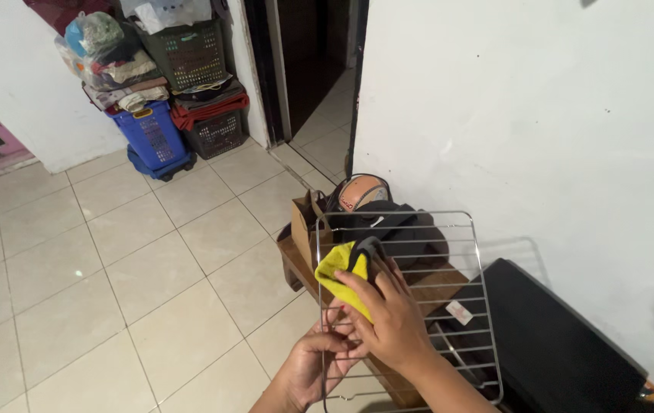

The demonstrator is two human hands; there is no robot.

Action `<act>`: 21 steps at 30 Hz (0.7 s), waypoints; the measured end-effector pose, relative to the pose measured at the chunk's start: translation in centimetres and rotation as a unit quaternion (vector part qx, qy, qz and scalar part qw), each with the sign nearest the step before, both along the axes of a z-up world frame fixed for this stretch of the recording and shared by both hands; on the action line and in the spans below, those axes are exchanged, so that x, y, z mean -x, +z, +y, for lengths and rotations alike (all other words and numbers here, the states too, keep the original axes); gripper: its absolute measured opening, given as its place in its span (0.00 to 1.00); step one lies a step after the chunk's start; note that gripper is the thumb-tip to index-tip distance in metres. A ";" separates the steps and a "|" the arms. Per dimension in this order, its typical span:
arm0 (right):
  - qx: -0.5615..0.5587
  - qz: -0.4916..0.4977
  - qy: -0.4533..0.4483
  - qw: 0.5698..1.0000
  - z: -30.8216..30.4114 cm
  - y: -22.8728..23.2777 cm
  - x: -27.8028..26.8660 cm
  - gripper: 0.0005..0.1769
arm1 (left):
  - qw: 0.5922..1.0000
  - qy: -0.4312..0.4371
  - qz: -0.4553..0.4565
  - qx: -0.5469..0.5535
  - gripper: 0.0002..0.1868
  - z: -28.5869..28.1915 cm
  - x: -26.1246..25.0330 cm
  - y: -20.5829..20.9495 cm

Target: The person wipes a metal wire rack with a yellow cloth, holding the rack with one hand and cleaning its surface with the other. The person repeatedly wipes different sections of the rack while standing in a tiled room.

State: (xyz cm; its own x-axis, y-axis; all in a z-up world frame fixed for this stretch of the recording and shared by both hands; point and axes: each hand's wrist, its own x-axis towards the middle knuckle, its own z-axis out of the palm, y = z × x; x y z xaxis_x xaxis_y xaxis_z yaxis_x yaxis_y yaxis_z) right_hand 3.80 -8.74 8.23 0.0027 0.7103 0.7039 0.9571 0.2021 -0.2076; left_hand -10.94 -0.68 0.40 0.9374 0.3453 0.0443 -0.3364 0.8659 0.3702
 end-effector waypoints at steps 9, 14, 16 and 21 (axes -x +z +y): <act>0.029 0.162 -0.106 0.981 -1.1 -1.0 -5.1 0.24 | 0.999 0.029 -0.005 0.020 0.51 -2.8 -2.5 1.2; -0.004 0.051 0.002 0.999 -2.9 -0.7 -5.0 0.25 | 0.998 0.019 -0.011 0.062 0.49 -4.5 -4.3 -1.0; 0.017 0.112 -0.052 0.992 -3.6 -1.0 -6.7 0.24 | 0.998 0.027 0.022 0.048 0.50 -5.0 -4.4 -0.6; 0.068 0.181 -0.125 0.973 -4.3 -3.1 -8.9 0.23 | 0.998 0.034 0.006 0.047 0.50 -5.4 -4.9 0.2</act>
State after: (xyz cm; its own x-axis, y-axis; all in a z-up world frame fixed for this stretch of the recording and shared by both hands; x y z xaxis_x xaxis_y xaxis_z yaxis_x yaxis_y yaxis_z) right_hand 12.67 -13.00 5.09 0.4183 0.7416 0.5244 0.8319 -0.0810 -0.5490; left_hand -6.06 -6.05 0.57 0.9118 0.4105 -0.0029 -0.3919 0.8724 0.2922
